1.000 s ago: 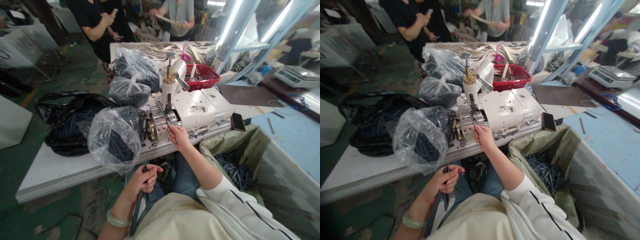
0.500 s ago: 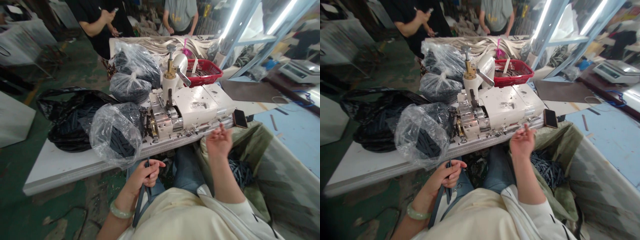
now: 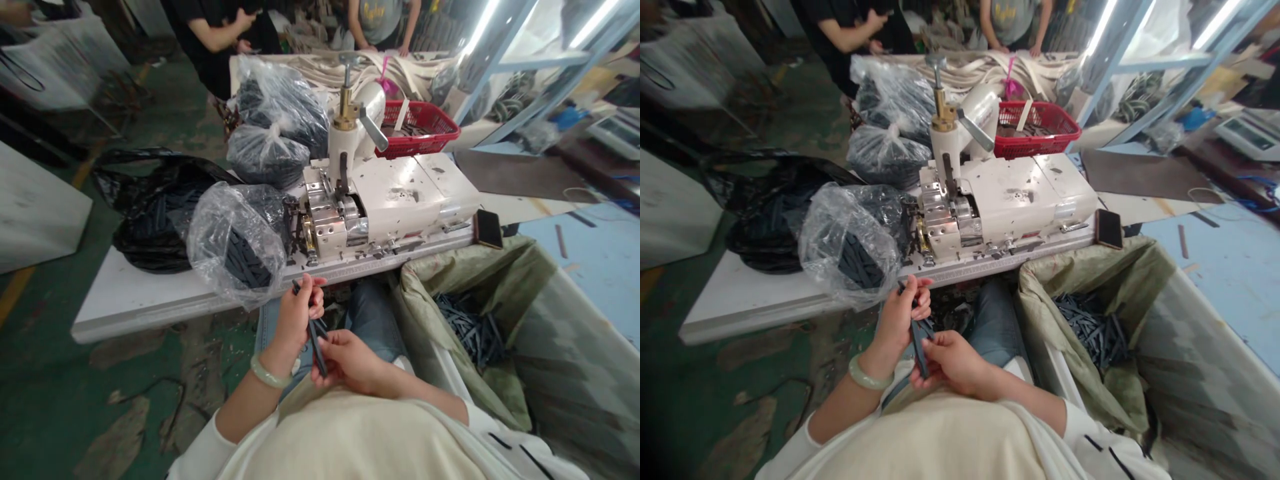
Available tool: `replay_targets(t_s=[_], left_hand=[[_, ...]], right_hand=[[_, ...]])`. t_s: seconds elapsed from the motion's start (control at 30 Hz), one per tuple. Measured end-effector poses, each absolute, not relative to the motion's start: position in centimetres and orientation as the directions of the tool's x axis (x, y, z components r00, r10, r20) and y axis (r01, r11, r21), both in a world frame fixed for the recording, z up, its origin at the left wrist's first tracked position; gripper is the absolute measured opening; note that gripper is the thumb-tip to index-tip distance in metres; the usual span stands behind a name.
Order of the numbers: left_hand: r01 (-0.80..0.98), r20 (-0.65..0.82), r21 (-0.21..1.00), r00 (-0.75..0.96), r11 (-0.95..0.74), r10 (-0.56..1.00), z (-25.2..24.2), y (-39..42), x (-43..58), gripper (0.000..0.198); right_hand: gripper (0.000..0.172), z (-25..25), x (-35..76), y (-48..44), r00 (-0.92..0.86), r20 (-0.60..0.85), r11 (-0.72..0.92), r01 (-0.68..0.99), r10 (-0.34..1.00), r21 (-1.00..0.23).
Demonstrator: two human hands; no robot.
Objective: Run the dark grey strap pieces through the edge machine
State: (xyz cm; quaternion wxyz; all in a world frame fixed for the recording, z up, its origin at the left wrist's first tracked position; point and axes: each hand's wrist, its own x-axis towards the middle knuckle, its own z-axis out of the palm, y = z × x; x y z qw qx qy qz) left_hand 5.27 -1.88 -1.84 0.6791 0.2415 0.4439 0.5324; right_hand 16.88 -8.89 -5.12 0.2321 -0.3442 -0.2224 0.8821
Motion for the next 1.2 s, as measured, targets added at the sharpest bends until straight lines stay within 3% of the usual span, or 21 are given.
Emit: replay_targets(t_s=[0.17,0.23,0.37,0.47,0.63,0.7,0.77,0.87,0.93,1.1,1.2], left_hand=[[-0.511,-0.308,0.825,-0.045,0.243,0.95,-2.0,-2.4,3.4,0.042],[-0.503,-0.3,0.832,-0.05,0.235,0.953,-2.1,-2.6,3.2,0.041],[-0.535,-0.303,0.816,-0.075,0.218,0.95,-2.2,-2.8,3.8,0.045],[-0.584,-0.39,0.768,-0.102,0.262,0.915,-2.3,-2.7,4.1,0.052],[-0.62,-0.541,0.714,-0.192,0.326,0.818,-3.9,-2.3,3.1,0.047],[-0.604,-0.58,0.675,-0.081,0.423,0.81,-4.6,-2.5,2.4,0.045],[-0.529,-0.63,0.604,0.141,0.596,0.764,-5.1,-3.0,1.9,0.044],[-0.284,-0.673,0.536,0.424,0.795,0.606,-5.0,-4.0,1.5,0.047],[-0.137,-0.664,0.548,0.529,0.825,0.528,-4.7,-4.6,1.5,0.048],[0.123,-0.652,0.67,0.568,0.732,0.502,-4.3,-5.3,2.1,0.044],[0.039,-0.582,0.724,0.572,0.689,0.579,-4.3,-5.7,2.6,0.045]], right_hand=[[0.046,-5.4,17.3,-9.2,-0.749,-0.424,-0.84,-0.326,0.509,-0.433],[0.045,-5.3,17.2,-9.3,-0.748,-0.417,-0.835,-0.33,0.516,-0.441],[0.037,-5.2,17.0,-9.3,-0.617,-0.447,-0.712,-0.281,0.648,-0.644],[0.039,-5.1,17.2,-9.0,-0.542,-0.384,-0.564,-0.213,0.747,-0.797],[0.037,-4.7,18.5,-8.2,-0.472,-0.309,-0.389,-0.078,0.825,-0.918],[0.034,-4.6,19.4,-7.6,-0.462,-0.279,-0.312,0.004,0.842,-0.95],[0.03,-4.4,20.4,-6.8,-0.454,-0.177,-0.144,0.108,0.873,-0.984],[0.023,-4.0,21.9,-5.1,-0.543,0.015,0.158,0.217,0.84,-0.963],[0.021,-3.7,22.6,-4.1,-0.641,0.047,0.245,0.224,0.766,-0.943],[0.022,-3.5,23.0,-3.1,-0.609,-0.092,0.059,0.224,0.788,-0.973],[0.025,-4.1,22.4,-3.6,-0.553,-0.172,-0.135,0.107,0.815,-0.985]])
